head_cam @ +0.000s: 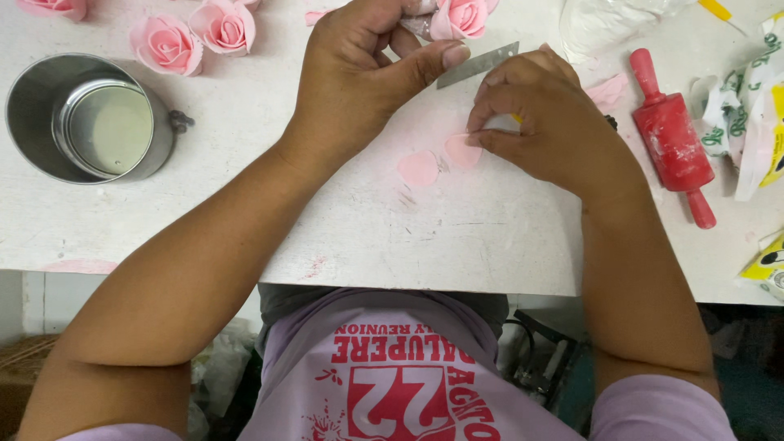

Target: The person assembles a pink fondant rose by wrapping thin petals around a central bud and shaping them with fingers. They then roll out more pink fondant, cut a circular piece, and use a small brush to apply a liquid to the edges of the cutout.

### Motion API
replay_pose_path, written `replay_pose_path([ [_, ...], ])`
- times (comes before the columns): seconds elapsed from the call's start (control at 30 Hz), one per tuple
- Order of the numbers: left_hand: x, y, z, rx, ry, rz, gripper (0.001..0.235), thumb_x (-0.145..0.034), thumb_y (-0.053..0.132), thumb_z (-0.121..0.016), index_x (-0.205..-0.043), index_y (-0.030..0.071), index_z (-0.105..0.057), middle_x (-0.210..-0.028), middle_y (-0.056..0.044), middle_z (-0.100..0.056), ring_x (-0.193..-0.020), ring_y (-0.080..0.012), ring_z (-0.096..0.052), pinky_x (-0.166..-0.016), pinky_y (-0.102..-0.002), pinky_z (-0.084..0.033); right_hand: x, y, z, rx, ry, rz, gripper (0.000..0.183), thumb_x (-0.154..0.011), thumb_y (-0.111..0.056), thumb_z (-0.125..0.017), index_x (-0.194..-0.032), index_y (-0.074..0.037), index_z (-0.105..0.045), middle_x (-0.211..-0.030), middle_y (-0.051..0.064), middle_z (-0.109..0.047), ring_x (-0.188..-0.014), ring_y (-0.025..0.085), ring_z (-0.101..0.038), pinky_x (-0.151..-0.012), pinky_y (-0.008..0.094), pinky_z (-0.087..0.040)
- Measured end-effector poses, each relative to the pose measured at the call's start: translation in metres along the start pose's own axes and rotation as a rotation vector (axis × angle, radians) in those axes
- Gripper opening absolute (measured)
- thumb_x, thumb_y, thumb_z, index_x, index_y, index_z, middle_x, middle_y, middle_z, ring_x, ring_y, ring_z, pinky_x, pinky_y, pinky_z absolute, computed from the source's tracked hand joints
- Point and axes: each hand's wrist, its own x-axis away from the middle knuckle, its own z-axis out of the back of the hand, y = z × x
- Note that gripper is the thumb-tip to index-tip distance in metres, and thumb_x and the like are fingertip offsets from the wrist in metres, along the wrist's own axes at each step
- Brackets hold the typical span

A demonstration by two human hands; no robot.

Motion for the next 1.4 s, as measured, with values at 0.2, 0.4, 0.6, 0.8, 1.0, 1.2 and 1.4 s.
replay_pose_path([
  [0.2, 0.0, 0.001, 0.001, -0.093, -0.071, 0.017, 0.022, -0.096, 0.021, -0.087, -0.096, 0.015, -0.065, -0.078, 0.009, -0.049, -0.073, -0.0034, -0.046, -0.067, -0.02, -0.04, 0.011, -0.011, 0.014, -0.542, 0.242, 0.037, 0.018, -0.102, 0.009, -0.073, -0.103, -0.004, -0.06, -0.125, 0.018, -0.071, -0.124, 0.024, -0.069, -0.116, 0.033, -0.056],
  [0.4, 0.005, -0.004, 0.0, -0.124, -0.15, 0.009, 0.023, -0.097, 0.02, -0.088, -0.109, 0.012, -0.071, -0.083, 0.006, -0.061, -0.072, -0.0037, -0.05, -0.065, -0.02, -0.041, -0.001, 0.008, 0.0, -1.145, 0.448, -0.228, 0.017, -0.092, -0.004, -0.079, -0.101, -0.006, -0.064, -0.093, 0.007, -0.072, -0.08, 0.019, -0.077, -0.07, 0.028, -0.069],
  [0.6, 0.011, -0.015, -0.006, -0.215, -0.207, -0.116, 0.033, -0.1, 0.011, -0.092, -0.124, 0.012, -0.069, -0.097, 0.001, -0.064, -0.074, -0.0102, -0.054, -0.072, -0.025, -0.048, -0.002, 0.027, -0.014, -1.185, 0.388, -0.272, 0.012, -0.096, -0.012, -0.076, -0.097, -0.006, -0.065, -0.09, 0.007, -0.071, -0.082, 0.023, -0.078, -0.078, 0.036, -0.076],
  [0.8, 0.015, -0.023, -0.008, -0.158, -0.213, -0.133, 0.037, -0.1, 0.01, -0.091, -0.127, 0.012, -0.066, -0.107, -0.004, -0.065, -0.076, -0.0125, -0.057, -0.073, -0.025, -0.05, -0.004, 0.019, -0.009, -1.154, 0.332, -0.35, 0.009, -0.097, -0.011, -0.07, -0.101, -0.006, -0.063, -0.095, 0.007, -0.07, -0.087, 0.022, -0.077, -0.077, 0.035, -0.074],
  [1.0, 0.016, -0.017, -0.009, -0.217, -0.23, -0.071, 0.035, -0.101, 0.021, -0.088, -0.129, 0.014, -0.068, -0.101, 0.0, -0.063, -0.076, -0.0075, -0.056, -0.061, -0.021, -0.041, 0.001, 0.001, -0.001, -1.108, 0.336, -0.297, 0.02, -0.095, -0.019, -0.077, -0.105, -0.006, -0.066, -0.1, 0.006, -0.073, -0.09, 0.02, -0.08, -0.078, 0.033, -0.076],
  [1.2, 0.017, -0.022, -0.011, -0.153, -0.236, -0.04, 0.035, -0.1, 0.017, -0.087, -0.128, 0.01, -0.066, -0.102, -0.001, -0.064, -0.074, -0.0069, -0.054, -0.063, -0.021, -0.044, 0.004, -0.001, -0.001, -1.109, 0.357, -0.275, 0.014, -0.101, -0.014, -0.068, -0.106, -0.001, -0.065, -0.099, 0.012, -0.074, -0.091, 0.024, -0.082, -0.08, 0.034, -0.076],
  [1.4, 0.014, -0.012, -0.012, -0.098, -0.257, 0.014, 0.03, -0.099, 0.016, -0.087, -0.121, 0.01, -0.068, -0.091, 0.003, -0.059, -0.071, -0.0042, -0.046, -0.065, -0.02, -0.041, 0.002, 0.011, -0.004, -1.239, 0.287, -0.193, 0.017, -0.1, -0.017, -0.066, -0.107, -0.002, -0.063, -0.095, 0.01, -0.071, -0.084, 0.023, -0.078, -0.08, 0.04, -0.076],
])
